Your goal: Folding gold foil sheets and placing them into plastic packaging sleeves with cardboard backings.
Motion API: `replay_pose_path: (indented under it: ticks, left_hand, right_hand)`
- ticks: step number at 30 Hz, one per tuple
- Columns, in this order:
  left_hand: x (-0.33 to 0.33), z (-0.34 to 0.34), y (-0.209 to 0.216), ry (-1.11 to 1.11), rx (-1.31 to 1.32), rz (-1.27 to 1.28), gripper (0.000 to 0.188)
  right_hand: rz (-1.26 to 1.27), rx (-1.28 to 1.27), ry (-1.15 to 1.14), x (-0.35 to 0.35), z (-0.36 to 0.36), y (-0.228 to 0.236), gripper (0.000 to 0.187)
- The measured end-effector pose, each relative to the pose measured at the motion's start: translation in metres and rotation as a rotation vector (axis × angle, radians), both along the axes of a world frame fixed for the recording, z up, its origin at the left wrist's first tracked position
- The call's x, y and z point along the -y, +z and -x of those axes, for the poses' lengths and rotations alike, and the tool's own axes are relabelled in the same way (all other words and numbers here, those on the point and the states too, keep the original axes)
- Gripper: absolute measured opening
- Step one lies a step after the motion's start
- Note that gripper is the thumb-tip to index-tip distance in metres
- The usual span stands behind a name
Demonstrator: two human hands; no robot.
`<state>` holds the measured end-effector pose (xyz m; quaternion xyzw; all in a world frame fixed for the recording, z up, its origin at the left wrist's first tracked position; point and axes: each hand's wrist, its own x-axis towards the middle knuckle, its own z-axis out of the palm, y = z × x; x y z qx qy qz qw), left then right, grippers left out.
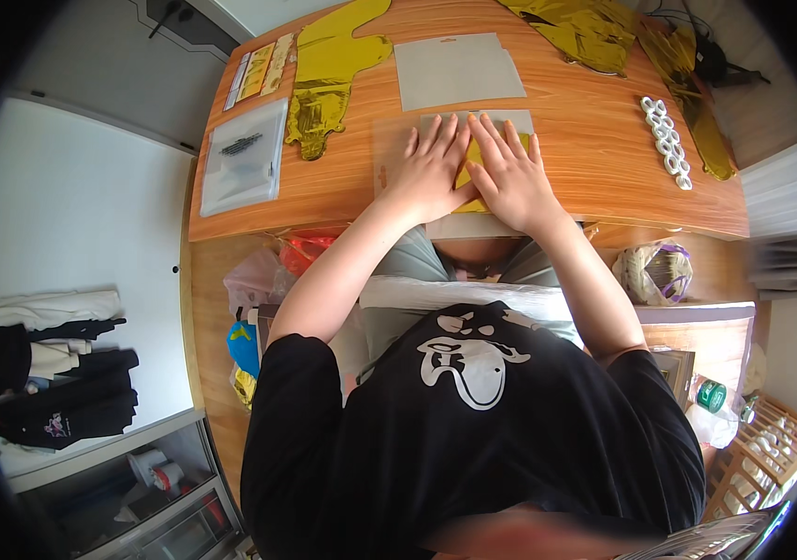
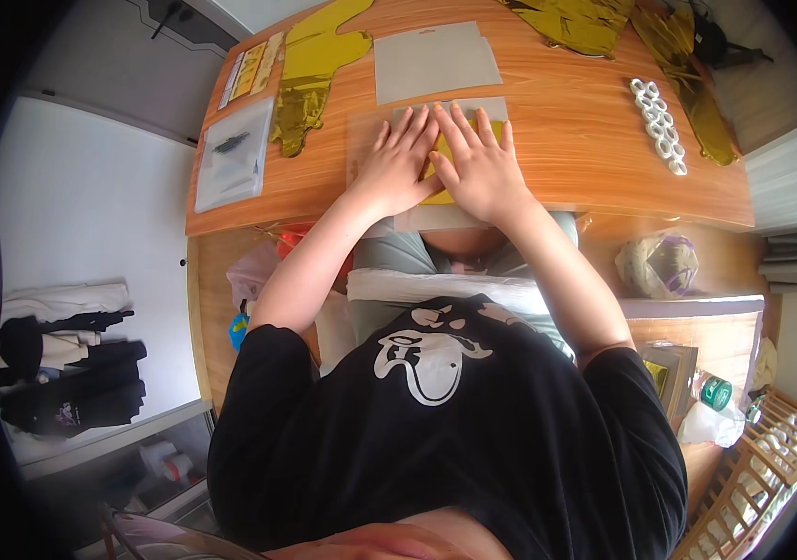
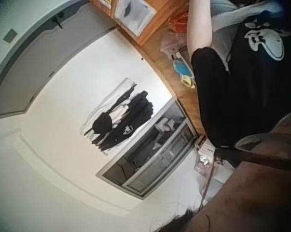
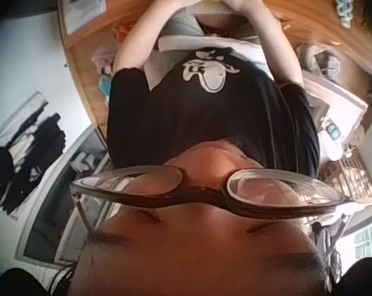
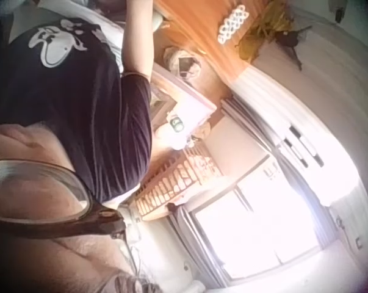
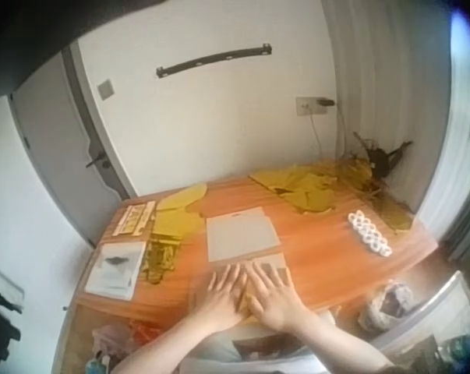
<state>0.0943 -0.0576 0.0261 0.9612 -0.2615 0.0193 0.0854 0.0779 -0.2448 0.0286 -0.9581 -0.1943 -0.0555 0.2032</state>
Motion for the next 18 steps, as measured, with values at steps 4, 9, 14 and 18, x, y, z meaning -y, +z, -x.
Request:
replay_pose_path:
  ticks: [4, 9, 14, 18]
  left_hand:
    - [-0.002, -0.003, -0.008, -0.008, 0.055, -0.001, 0.094]
    - [0.001, -0.001, -0.002, 0.007, 0.046, -0.014, 0.103]
    - [-0.002, -0.002, -0.011, -0.014, 0.106, -0.018, 0.113]
    - [-0.002, 0.000, -0.005, -0.009, 0.064, -0.016, 0.112]
  right_hand:
    - [0.004, -0.028, -0.023, -0.009, 0.001, 0.005, 0.065]
    - [-0.181, 0.045, 0.001, 0.013, 0.001, 0.000, 0.066]
    - [-0.052, 0.101, -0.010, 0.045, 0.017, 0.001, 0.057]
    - [-0.011, 0.119, 0.009, 0.052, 0.025, 0.003, 0.052]
